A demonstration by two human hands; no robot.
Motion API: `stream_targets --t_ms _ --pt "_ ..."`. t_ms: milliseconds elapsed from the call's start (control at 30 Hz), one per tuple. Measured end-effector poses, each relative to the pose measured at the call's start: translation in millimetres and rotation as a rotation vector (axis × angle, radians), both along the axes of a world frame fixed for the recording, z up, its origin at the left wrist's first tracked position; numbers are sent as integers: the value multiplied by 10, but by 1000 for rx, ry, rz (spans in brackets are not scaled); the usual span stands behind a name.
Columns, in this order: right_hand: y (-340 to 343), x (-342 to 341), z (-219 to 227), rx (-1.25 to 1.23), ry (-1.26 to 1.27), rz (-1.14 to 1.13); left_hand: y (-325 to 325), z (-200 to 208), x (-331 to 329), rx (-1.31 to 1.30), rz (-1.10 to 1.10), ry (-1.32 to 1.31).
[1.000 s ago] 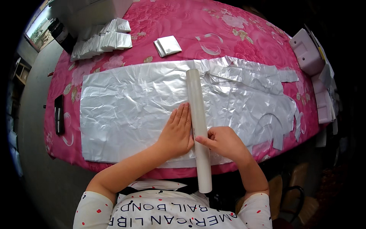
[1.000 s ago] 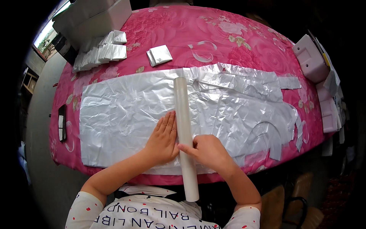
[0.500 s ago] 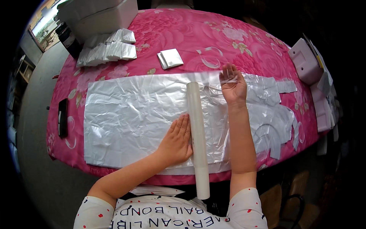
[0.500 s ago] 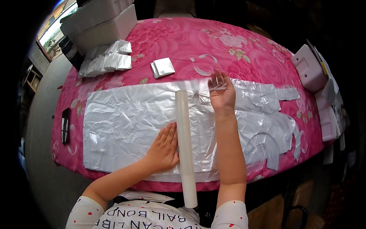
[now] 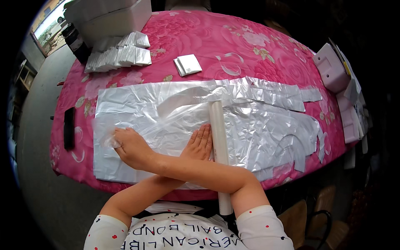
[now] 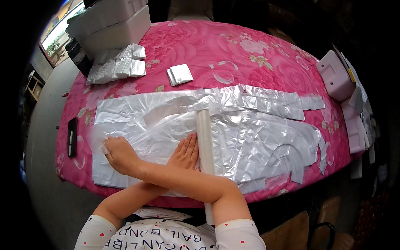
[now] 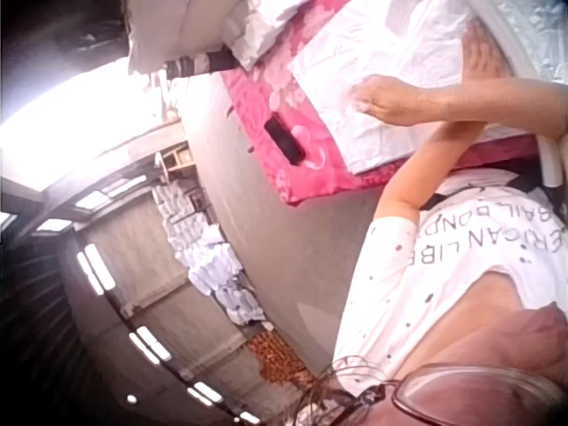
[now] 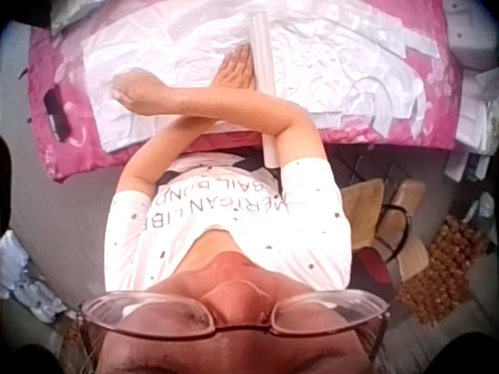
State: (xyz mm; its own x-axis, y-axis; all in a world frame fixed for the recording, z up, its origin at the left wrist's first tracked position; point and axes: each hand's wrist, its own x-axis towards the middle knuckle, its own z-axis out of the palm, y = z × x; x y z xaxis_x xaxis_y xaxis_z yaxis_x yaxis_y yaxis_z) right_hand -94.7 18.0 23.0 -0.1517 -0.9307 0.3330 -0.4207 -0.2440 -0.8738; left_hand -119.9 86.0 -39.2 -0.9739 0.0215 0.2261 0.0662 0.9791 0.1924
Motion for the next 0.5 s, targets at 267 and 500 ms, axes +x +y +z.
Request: stream_targets --t_ms 267,500 --pt "419 45 536 267 453 572 5 130 72 115 1 8" --pt "1413 -1973 315 46 744 -613 -106 389 51 243 62 188"
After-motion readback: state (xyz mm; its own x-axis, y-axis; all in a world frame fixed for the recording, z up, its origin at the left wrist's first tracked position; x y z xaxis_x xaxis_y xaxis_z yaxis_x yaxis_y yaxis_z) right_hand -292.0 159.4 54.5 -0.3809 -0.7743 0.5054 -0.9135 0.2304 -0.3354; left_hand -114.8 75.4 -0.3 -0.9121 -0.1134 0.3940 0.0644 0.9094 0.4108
